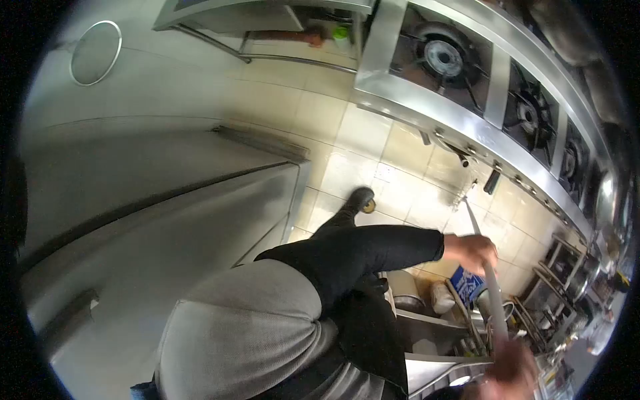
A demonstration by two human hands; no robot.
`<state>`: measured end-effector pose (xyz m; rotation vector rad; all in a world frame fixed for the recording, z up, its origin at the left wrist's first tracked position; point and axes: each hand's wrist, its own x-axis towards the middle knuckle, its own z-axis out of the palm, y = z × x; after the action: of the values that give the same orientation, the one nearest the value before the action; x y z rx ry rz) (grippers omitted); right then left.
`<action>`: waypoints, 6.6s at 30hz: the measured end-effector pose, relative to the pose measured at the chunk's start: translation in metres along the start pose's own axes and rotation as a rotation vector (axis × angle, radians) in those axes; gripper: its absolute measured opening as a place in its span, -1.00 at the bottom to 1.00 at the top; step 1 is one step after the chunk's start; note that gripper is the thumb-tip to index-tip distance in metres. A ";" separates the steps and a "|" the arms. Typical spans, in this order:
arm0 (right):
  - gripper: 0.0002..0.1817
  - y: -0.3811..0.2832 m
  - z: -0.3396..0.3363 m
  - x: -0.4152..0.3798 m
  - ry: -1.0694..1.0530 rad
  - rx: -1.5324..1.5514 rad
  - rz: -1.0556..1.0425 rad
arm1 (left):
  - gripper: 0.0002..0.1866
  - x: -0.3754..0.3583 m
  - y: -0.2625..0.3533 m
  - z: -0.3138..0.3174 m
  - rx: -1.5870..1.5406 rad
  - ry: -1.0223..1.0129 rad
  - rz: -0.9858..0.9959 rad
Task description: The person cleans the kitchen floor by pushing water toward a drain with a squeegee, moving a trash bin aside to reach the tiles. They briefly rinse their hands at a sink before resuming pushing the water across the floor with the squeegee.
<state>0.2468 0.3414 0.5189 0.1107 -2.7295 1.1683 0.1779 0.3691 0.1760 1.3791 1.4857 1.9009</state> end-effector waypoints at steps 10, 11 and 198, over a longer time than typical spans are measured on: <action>-0.77 0.130 0.166 0.038 0.026 0.657 0.350 | -0.91 -0.230 -0.008 -0.280 0.830 0.792 -0.459; -0.78 0.138 0.226 0.052 -0.074 0.641 0.314 | -0.87 -0.265 -0.013 -0.323 0.964 0.769 -0.704; -0.65 0.646 -0.744 -0.495 1.896 -0.249 0.892 | -0.84 0.673 -0.332 1.100 -0.166 -1.918 0.620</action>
<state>0.7410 1.3265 0.4726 -1.4576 -1.0104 0.3678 0.7104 1.5891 0.1640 2.3619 -0.1007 0.1235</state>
